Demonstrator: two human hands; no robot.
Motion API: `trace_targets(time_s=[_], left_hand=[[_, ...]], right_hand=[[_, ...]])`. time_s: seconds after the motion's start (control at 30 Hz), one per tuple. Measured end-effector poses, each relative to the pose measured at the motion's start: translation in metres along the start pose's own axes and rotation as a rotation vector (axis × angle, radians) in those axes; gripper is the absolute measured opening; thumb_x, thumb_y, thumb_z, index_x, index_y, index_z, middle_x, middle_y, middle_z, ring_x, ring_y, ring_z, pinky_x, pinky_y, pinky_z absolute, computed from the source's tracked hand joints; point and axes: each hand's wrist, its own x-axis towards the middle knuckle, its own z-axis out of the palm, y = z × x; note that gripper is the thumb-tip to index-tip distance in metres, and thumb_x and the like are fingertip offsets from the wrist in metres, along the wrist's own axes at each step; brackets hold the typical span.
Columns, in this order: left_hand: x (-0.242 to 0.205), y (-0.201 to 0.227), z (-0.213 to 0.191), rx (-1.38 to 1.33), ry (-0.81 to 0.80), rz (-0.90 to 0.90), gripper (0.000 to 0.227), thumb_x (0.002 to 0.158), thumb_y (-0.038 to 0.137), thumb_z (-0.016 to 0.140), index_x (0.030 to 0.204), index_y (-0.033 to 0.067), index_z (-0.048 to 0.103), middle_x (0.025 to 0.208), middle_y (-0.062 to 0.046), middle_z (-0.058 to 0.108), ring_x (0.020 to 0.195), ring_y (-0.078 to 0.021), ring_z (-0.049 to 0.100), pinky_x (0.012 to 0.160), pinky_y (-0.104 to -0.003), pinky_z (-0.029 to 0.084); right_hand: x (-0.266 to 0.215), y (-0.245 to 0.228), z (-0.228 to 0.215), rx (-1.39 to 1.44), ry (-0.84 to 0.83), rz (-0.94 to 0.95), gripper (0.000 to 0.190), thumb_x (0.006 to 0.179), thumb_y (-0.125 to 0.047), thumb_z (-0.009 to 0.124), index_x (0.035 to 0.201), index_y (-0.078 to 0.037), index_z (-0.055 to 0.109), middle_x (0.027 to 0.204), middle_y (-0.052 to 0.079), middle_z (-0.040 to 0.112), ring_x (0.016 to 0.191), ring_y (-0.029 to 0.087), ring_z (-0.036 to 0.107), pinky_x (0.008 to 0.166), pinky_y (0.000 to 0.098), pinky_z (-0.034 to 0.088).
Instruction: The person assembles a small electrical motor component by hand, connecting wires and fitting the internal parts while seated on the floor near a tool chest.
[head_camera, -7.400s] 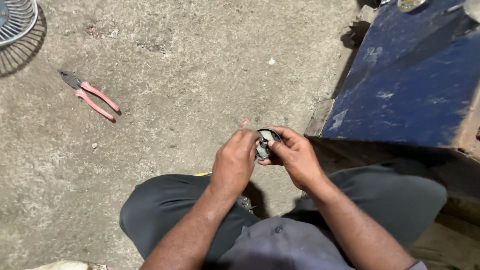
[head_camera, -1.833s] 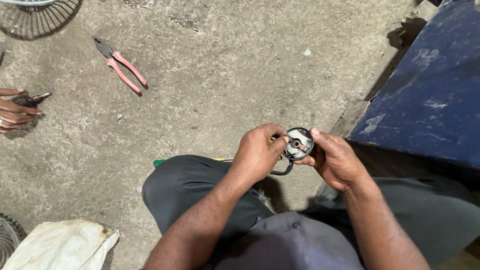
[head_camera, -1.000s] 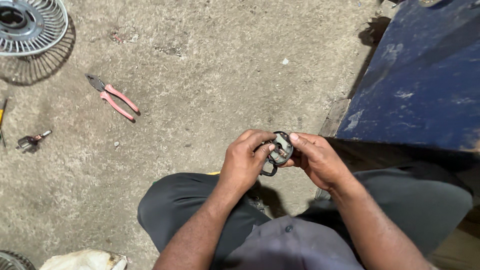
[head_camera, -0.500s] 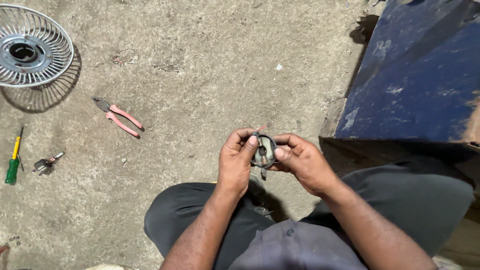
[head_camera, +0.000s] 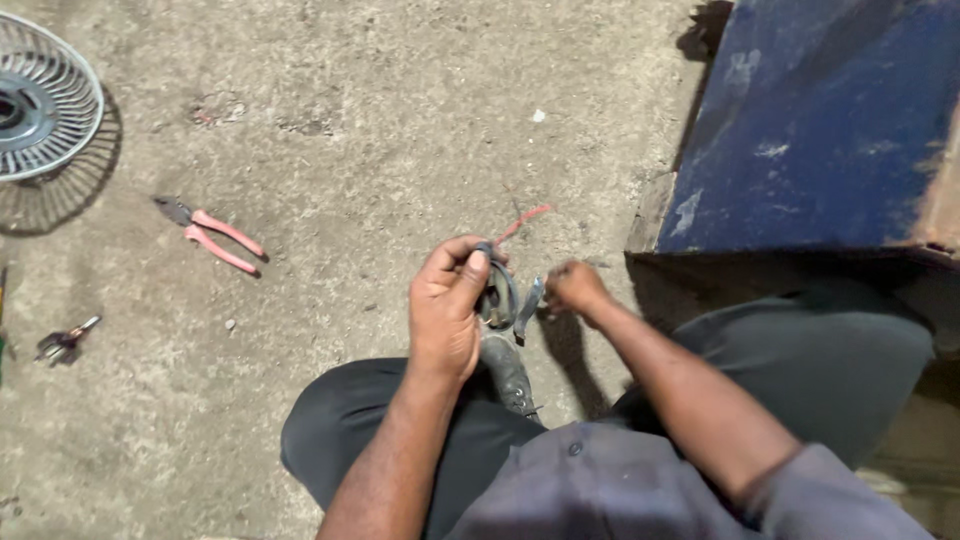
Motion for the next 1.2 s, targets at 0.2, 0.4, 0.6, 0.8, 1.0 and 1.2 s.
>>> trace_targets(time_s=[0.2, 0.4, 0.6, 0.8, 1.0, 1.2], left_hand=[[-0.015, 0.014, -0.015, 0.014, 0.107, -0.049, 0.015, 0.101, 0.005, 0.066, 0.114, -0.002, 0.068, 0.099, -0.007, 0.074, 0.082, -0.0076, 0.062, 0.073, -0.022, 0.05], [-0.014, 0.015, -0.016, 0.061, 0.16, -0.107, 0.016, 0.097, 0.004, 0.068, 0.111, -0.0016, 0.071, 0.094, -0.006, 0.074, 0.077, -0.0072, 0.063, 0.07, -0.022, 0.05], [-0.01, 0.011, -0.01, 0.1, 0.135, -0.116, 0.015, 0.097, 0.004, 0.07, 0.111, -0.0021, 0.071, 0.091, -0.003, 0.073, 0.076, -0.0058, 0.062, 0.068, -0.021, 0.051], [-0.019, 0.021, 0.003, 0.375, 0.202, -0.173, 0.018, 0.094, 0.009, 0.073, 0.109, -0.001, 0.076, 0.08, -0.001, 0.066, 0.064, -0.006, 0.054, 0.056, -0.023, 0.043], [-0.006, 0.027, 0.044, 0.706, 0.097, -0.05, 0.022, 0.092, 0.014, 0.075, 0.109, 0.0007, 0.077, 0.087, -0.002, 0.073, 0.074, -0.0069, 0.061, 0.065, -0.023, 0.049], [0.006, 0.004, 0.109, 0.929, -0.208, 0.195, 0.019, 0.088, 0.015, 0.076, 0.102, 0.0021, 0.078, 0.096, -0.007, 0.078, 0.087, -0.0169, 0.073, 0.077, -0.03, 0.056]], right_hand=[[0.034, 0.071, 0.037, -0.512, 0.358, -0.077, 0.063, 0.077, -0.038, 0.084, 0.122, 0.0, 0.059, 0.111, 0.025, 0.07, 0.105, 0.042, 0.068, 0.091, 0.048, 0.053], [0.046, 0.071, 0.056, -0.487, 0.327, -0.028, 0.029, 0.088, -0.03, 0.068, 0.101, -0.005, 0.072, 0.104, 0.025, 0.074, 0.1, 0.04, 0.071, 0.089, 0.0489, 0.056], [0.04, 0.066, 0.08, -0.136, 0.27, -0.025, 0.037, 0.083, -0.035, 0.076, 0.096, -0.001, 0.073, 0.089, 0.019, 0.075, 0.079, 0.031, 0.072, 0.074, 0.0431, 0.057], [-0.009, 0.012, 0.072, -0.198, 0.3, -0.505, 0.026, 0.084, -0.027, 0.08, 0.094, -0.004, 0.075, 0.083, 0.014, 0.075, 0.075, 0.028, 0.075, 0.07, 0.0421, 0.058], [-0.175, -0.076, -0.073, -0.764, 0.187, -0.945, 0.024, 0.089, -0.008, 0.064, 0.112, -0.009, 0.07, 0.101, 0.013, 0.069, 0.103, 0.033, 0.065, 0.092, 0.0471, 0.047], [-0.329, -0.151, -0.239, -1.441, 0.343, -1.076, 0.039, 0.068, -0.006, 0.066, 0.105, -0.016, 0.071, 0.114, 0.013, 0.062, 0.126, 0.035, 0.053, 0.119, 0.0704, 0.023]])
